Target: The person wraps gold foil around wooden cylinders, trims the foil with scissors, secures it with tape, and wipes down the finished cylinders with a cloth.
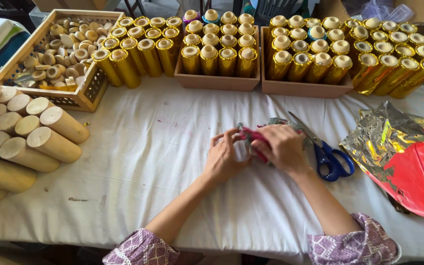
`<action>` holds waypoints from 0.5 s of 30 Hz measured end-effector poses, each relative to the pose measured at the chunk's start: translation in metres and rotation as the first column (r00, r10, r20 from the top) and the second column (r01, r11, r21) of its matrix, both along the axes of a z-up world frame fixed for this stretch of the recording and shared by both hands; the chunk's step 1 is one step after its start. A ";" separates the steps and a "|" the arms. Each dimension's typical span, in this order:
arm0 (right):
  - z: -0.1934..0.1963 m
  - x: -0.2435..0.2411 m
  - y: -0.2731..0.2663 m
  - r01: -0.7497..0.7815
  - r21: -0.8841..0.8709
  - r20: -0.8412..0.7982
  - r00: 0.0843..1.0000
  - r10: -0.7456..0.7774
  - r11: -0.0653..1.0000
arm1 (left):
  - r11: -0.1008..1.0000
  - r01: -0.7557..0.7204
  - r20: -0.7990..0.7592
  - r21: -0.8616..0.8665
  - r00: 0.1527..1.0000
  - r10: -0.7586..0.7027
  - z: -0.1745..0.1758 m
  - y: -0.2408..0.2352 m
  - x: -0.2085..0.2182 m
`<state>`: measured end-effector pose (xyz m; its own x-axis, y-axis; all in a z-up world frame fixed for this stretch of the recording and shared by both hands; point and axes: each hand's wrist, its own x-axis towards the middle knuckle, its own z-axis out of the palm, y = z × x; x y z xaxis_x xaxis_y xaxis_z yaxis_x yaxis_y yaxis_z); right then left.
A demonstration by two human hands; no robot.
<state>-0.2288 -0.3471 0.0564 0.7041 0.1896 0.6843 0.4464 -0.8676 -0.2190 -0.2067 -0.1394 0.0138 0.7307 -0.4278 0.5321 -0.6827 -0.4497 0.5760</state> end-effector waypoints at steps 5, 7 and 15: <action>0.010 0.001 0.010 -0.071 -0.309 0.020 0.996 0.082 0.948 | 1.000 -0.021 -0.088 -0.008 0.996 0.020 -0.005 0.005 0.005; 0.014 0.003 0.004 -0.076 -0.311 -0.038 0.997 0.067 0.947 | 0.999 0.024 -0.002 -0.031 1.000 -0.024 -0.003 0.004 0.003; -0.002 0.014 -0.008 -0.004 -0.023 -0.142 0.990 0.001 1.000 | 0.998 0.025 -0.150 -0.063 0.988 -0.034 0.008 0.004 -0.003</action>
